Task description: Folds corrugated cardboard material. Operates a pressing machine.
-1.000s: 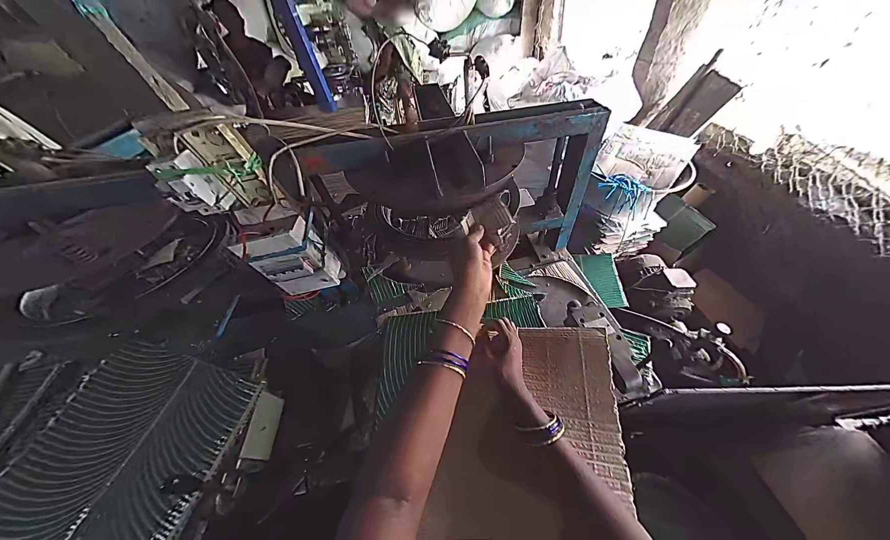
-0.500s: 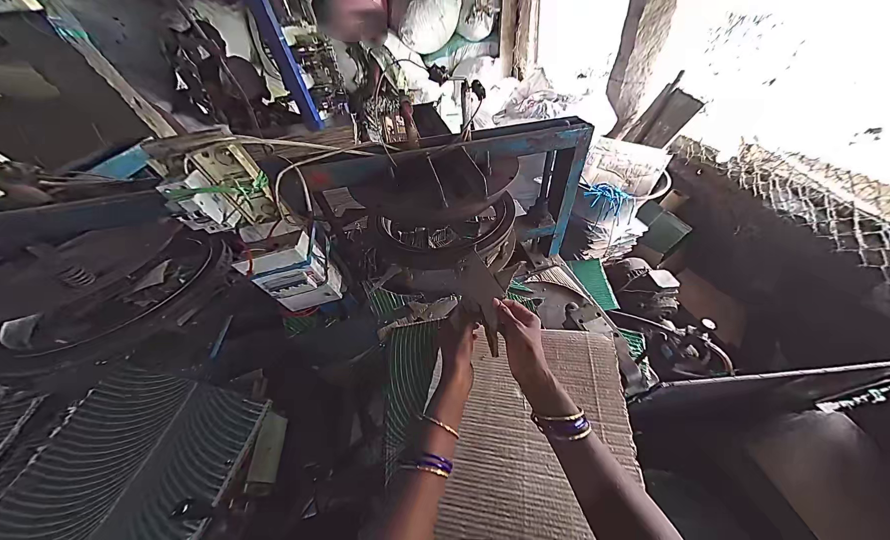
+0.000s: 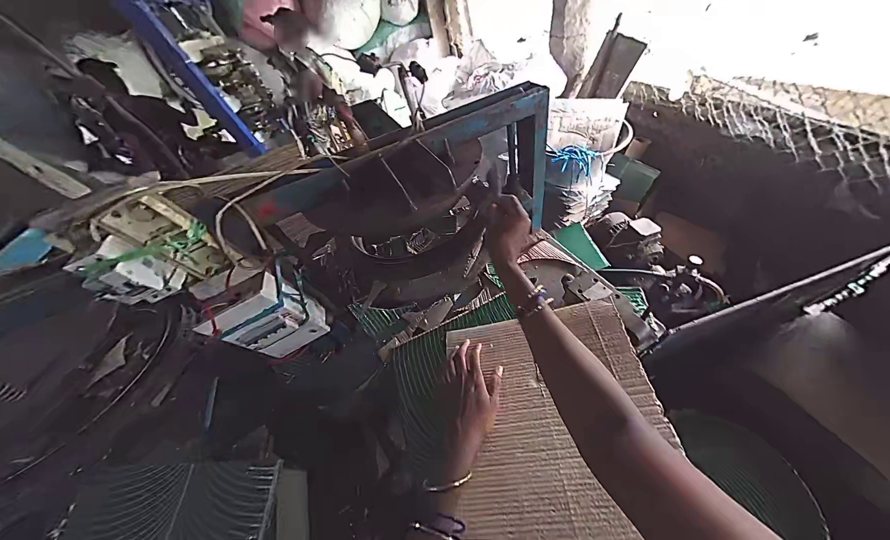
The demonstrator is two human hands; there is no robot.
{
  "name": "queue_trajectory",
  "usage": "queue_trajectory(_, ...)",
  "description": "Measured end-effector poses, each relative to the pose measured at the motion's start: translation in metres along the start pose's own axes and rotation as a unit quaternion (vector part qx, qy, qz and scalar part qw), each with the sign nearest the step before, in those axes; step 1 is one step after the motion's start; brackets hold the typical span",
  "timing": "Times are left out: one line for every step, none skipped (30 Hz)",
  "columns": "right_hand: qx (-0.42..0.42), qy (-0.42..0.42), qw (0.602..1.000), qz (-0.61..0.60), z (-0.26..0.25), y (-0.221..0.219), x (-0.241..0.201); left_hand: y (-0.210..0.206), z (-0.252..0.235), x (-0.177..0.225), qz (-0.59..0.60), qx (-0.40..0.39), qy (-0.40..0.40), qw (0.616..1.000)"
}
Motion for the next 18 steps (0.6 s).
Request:
queue_trajectory(-0.014, -0.026, 1.0, 0.003, -0.003, -0.003, -0.008, 0.0, 0.001, 0.002, 0.004, -0.003, 0.003, 1.0)
queue_trajectory(-0.021, -0.045, 0.999, 0.004, -0.006, -0.006, -0.017, 0.001, -0.001, 0.002, 0.004, -0.004, 0.004, 1.0)
queue_trajectory(-0.028, -0.055, 0.998, 0.012, -0.009, -0.008, -0.022, 0.003, -0.002, 0.002, 0.001, -0.006, 0.005, 1.0)
queue_trajectory(-0.032, -0.059, 0.997, 0.025, -0.017, -0.015, -0.018, 0.003, -0.003, 0.002, 0.001, -0.008, 0.006, 1.0)
queue_trajectory(-0.025, -0.056, 0.997, 0.037, -0.031, -0.027, -0.005, 0.003, -0.004, 0.001, 0.001, -0.005, 0.006, 1.0)
queue_trajectory(-0.039, -0.056, 0.997, 0.043, -0.04, -0.036, 0.005, 0.002, -0.005, 0.001, 0.003, -0.005, 0.006, 1.0)
queue_trajectory(-0.064, -0.058, 0.996, 0.028, -0.045, -0.042, 0.014, 0.002, -0.004, 0.002, 0.004, -0.006, 0.008, 1.0)
queue_trajectory(-0.073, -0.061, 0.995, -0.013, -0.048, -0.048, 0.023, 0.002, -0.003, 0.001, 0.003, -0.003, 0.007, 1.0)
queue_trajectory(-0.069, -0.07, 0.993, -0.068, -0.051, -0.052, 0.029, 0.002, -0.003, 0.002, 0.002, -0.001, 0.005, 1.0)
queue_trajectory(-0.054, -0.089, 0.985, -0.135, -0.052, -0.056, 0.034, 0.002, -0.004, 0.002, 0.001, 0.0, 0.004, 1.0)
queue_trajectory(-0.041, -0.116, 0.971, -0.206, -0.052, -0.06, 0.036, 0.002, -0.003, 0.002, -0.003, 0.0, 0.002, 1.0)
queue_trajectory(-0.033, -0.141, 0.954, -0.264, -0.052, -0.063, 0.035, 0.003, -0.004, 0.002, -0.005, 0.004, 0.0, 1.0)
queue_trajectory(-0.031, -0.158, 0.942, -0.296, -0.051, -0.065, 0.032, 0.003, -0.004, 0.002, -0.005, 0.006, -0.001, 1.0)
queue_trajectory(-0.033, -0.168, 0.936, -0.306, -0.052, -0.068, 0.031, 0.004, -0.004, 0.002, -0.005, 0.007, -0.002, 1.0)
queue_trajectory(-0.034, -0.173, 0.934, -0.309, -0.053, -0.071, 0.031, 0.003, -0.004, 0.002, -0.003, 0.012, -0.002, 1.0)
queue_trajectory(-0.035, -0.18, 0.932, -0.314, -0.052, -0.074, 0.033, 0.003, -0.003, 0.003, -0.001, 0.013, -0.003, 1.0)
queue_trajectory(-0.04, -0.184, 0.93, -0.315, -0.05, -0.076, 0.034, 0.003, -0.002, 0.003, 0.002, 0.014, -0.003, 1.0)
queue_trajectory(-0.045, -0.179, 0.934, -0.305, -0.046, -0.077, 0.032, 0.003, -0.003, 0.003, 0.001, 0.015, -0.004, 1.0)
Point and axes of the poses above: each hand's wrist, its own z-axis away from the middle knuckle, its own y-axis out of the back of the hand, x = y × z, the point moved 4 cm from there along -z, towards the middle knuckle, and after that the axes turned 1 degree about -z, right-handed, at the moved point
